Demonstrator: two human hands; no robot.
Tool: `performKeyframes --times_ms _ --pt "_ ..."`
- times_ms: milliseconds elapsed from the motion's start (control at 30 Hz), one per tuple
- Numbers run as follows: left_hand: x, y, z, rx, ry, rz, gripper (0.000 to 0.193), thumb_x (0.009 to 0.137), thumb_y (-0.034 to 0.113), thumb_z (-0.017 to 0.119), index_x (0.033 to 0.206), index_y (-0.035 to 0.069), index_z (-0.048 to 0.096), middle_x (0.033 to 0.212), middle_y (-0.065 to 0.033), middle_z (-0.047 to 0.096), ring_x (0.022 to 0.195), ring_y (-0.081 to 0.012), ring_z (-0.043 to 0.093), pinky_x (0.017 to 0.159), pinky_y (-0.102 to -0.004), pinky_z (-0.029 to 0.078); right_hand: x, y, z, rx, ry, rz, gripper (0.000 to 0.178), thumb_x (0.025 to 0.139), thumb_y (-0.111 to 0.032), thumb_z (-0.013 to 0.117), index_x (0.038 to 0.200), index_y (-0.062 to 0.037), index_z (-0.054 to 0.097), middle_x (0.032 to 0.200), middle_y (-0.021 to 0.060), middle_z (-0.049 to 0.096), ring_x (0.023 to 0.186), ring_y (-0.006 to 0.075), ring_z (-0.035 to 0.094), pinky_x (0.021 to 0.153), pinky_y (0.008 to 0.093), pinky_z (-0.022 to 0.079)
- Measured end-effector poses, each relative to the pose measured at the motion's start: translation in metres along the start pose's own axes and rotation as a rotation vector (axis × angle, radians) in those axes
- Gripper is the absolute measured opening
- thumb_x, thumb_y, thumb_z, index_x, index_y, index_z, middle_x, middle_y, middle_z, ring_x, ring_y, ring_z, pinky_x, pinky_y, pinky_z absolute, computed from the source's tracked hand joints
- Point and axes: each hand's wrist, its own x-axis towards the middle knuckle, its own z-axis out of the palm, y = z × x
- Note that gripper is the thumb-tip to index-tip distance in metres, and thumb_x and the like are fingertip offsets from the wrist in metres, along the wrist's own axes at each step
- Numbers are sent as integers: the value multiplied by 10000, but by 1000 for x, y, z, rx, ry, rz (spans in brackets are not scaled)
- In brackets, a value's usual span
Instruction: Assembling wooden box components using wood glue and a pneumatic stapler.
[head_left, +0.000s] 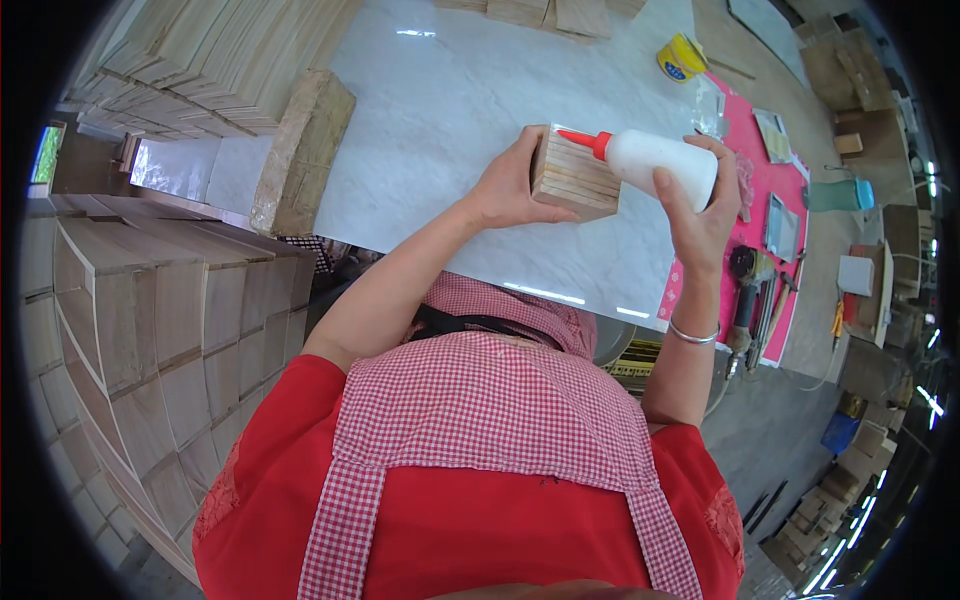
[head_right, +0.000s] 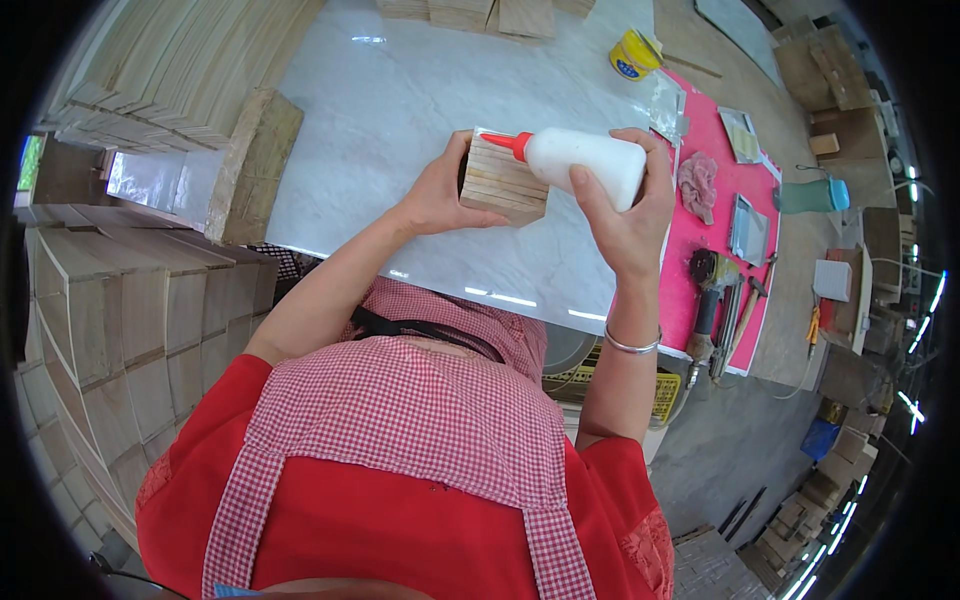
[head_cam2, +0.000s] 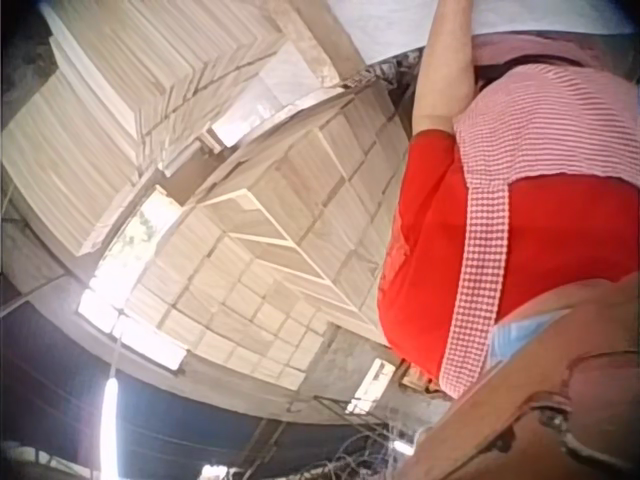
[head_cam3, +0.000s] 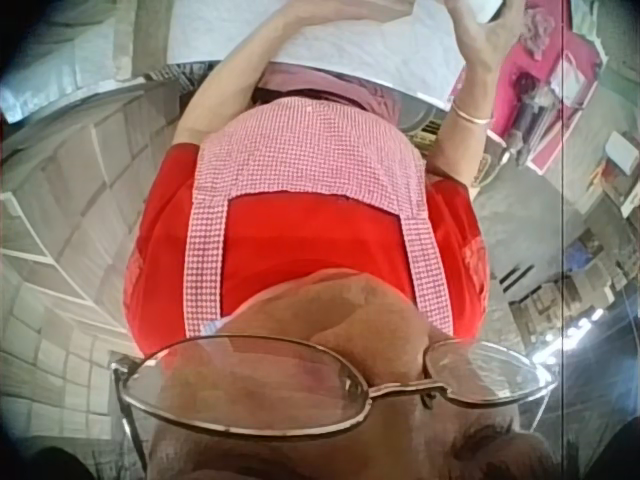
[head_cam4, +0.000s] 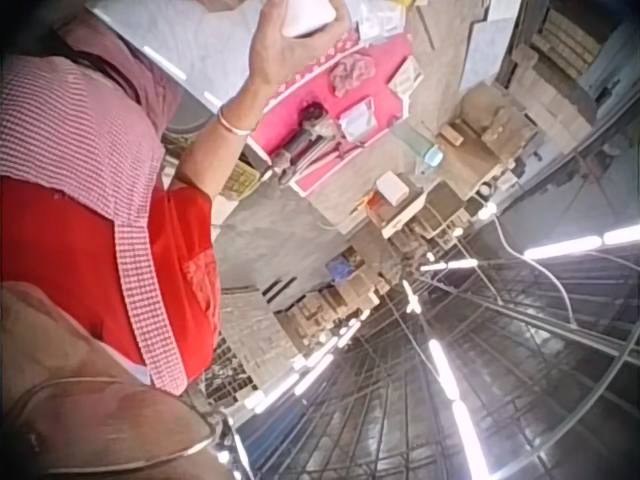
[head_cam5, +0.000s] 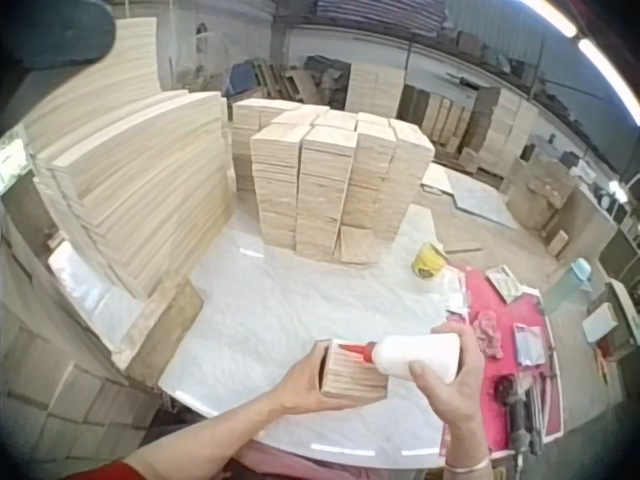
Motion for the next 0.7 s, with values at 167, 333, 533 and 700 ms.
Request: performKeyframes --times_ms 167,333,533,700 --pt "0 -1 -1 27 0 -8 1028 582 361 930 1362 66 329 1276 -163 566 1187 -321 578 1008 -389 463 -4 2 -27 -56 27 1 483 782 -150 820 1163 -33 547 1038 49 588 895 125 579 743 273 500" --pt "0 0 0 47 2 7 1032 581 356 934 1361 61 327 1288 -172 560 1196 -319 574 1015 -386 460 -13 4 -51 -97 105 16 473 786 -150 815 1160 -30 552 1046 57 598 920 132 584 769 280 504" --pt "0 2 -1 38 -6 -10 1030 583 346 932 1364 61 326 1286 -173 559 1196 -318 573 1017 -385 459 -13 4 -32 -31 157 -8 460 795 -159 807 1158 -31 557 1035 57 604 924 132 585 773 272 499" --pt "0 4 -1 0 -11 -25 1032 583 338 930 1370 61 322 1281 -169 560 1191 -314 575 1017 -383 458 -8 -2 -1 -20 53 -2 460 792 -175 811 1150 -34 559 1007 51 602 901 126 582 751 272 495"
